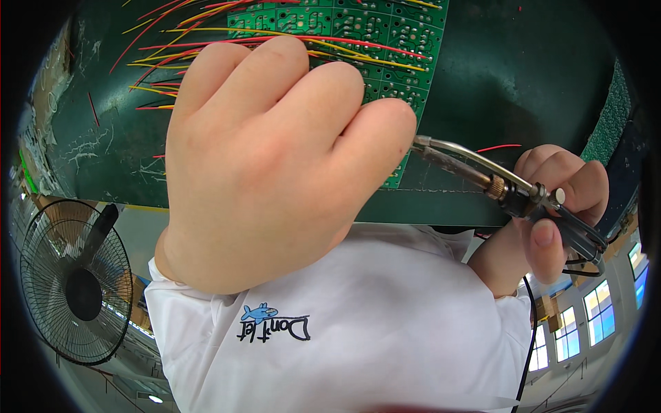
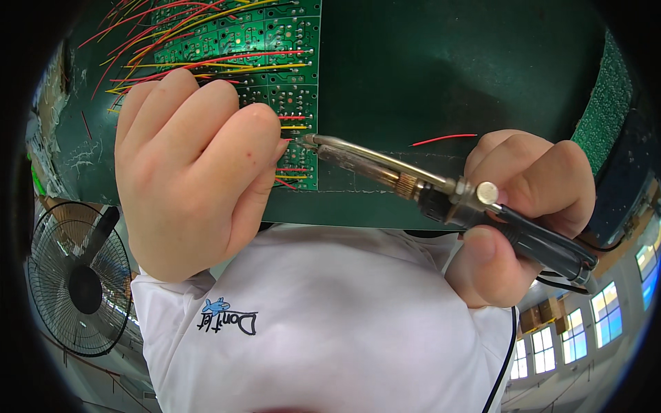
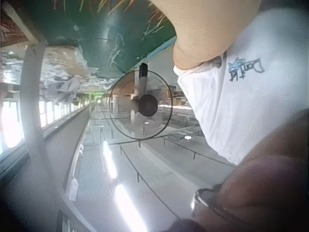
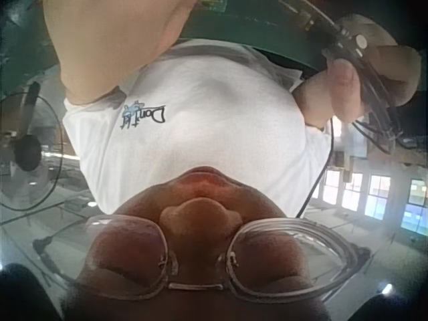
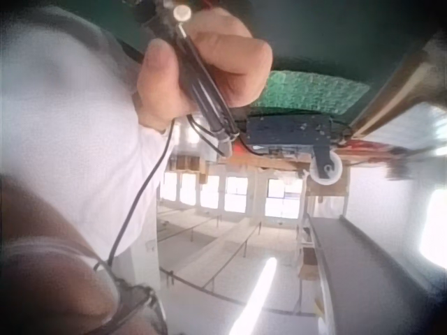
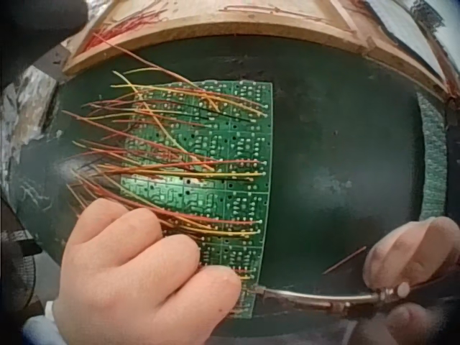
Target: The person solders colorful wires onto a green printed circuit board (PCB) using a soldering iron and pliers, drawing solder from a reel.
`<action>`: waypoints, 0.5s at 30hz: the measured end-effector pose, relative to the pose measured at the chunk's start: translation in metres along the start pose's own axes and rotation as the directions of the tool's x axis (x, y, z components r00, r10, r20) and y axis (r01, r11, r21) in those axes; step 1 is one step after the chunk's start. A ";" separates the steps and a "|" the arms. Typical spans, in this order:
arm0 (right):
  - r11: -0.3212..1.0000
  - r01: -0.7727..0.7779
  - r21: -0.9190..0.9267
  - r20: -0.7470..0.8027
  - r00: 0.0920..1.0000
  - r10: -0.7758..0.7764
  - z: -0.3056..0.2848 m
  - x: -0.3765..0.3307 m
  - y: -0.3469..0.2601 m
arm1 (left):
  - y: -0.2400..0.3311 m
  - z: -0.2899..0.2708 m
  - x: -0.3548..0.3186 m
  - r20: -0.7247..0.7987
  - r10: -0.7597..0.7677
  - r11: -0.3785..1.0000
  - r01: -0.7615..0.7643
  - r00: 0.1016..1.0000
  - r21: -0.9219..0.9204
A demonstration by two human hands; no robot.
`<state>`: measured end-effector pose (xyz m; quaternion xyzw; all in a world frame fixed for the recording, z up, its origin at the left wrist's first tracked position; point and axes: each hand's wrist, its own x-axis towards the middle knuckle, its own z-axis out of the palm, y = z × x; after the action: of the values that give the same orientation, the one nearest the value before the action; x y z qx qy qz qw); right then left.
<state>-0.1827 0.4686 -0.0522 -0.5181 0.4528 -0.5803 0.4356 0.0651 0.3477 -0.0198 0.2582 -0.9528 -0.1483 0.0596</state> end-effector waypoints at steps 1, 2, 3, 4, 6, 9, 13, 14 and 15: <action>0.999 -0.006 0.031 -0.014 1.000 0.007 -0.002 -0.002 0.000 | 0.000 -0.001 0.000 0.015 -0.004 1.000 0.004 1.000 0.003; 0.998 -0.011 0.064 -0.026 1.000 0.013 -0.003 -0.002 -0.001 | 0.000 -0.002 0.000 0.015 -0.005 1.000 0.005 1.000 0.008; 0.998 -0.006 0.067 -0.025 1.000 0.008 -0.006 -0.002 -0.002 | -0.001 -0.001 -0.001 -0.001 0.010 1.000 -0.010 1.000 0.016; 0.996 -0.013 0.084 0.010 1.000 0.012 -0.009 0.000 -0.002 | -0.002 -0.001 -0.002 -0.017 0.025 0.999 -0.025 1.000 0.025; 0.995 -0.013 0.096 0.039 0.999 0.009 -0.011 0.000 -0.002 | -0.002 -0.001 0.000 -0.007 0.027 1.000 -0.027 1.000 0.005; 0.990 -0.033 0.137 0.006 0.999 0.033 -0.010 -0.003 -0.001 | 0.002 -0.008 0.001 0.030 0.010 1.000 -0.009 1.000 -0.019; 0.985 -0.069 0.159 -0.163 0.982 0.095 -0.004 -0.006 -0.006 | -0.003 -0.026 0.002 0.042 -0.007 0.999 0.009 0.999 -0.046; 0.982 -0.046 0.181 -0.157 0.985 0.075 -0.005 -0.006 -0.003 | -0.006 -0.029 0.000 0.045 -0.007 0.999 0.009 0.999 -0.039; 0.979 -0.024 0.201 -0.152 0.987 0.056 -0.006 -0.006 -0.001 | -0.010 -0.032 -0.002 -0.037 -0.037 0.998 0.035 0.999 -0.045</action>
<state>-0.1884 0.4754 -0.0524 -0.4156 0.4357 -0.6526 0.4599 0.0781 0.3327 0.0077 0.2767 -0.9432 -0.1655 0.0807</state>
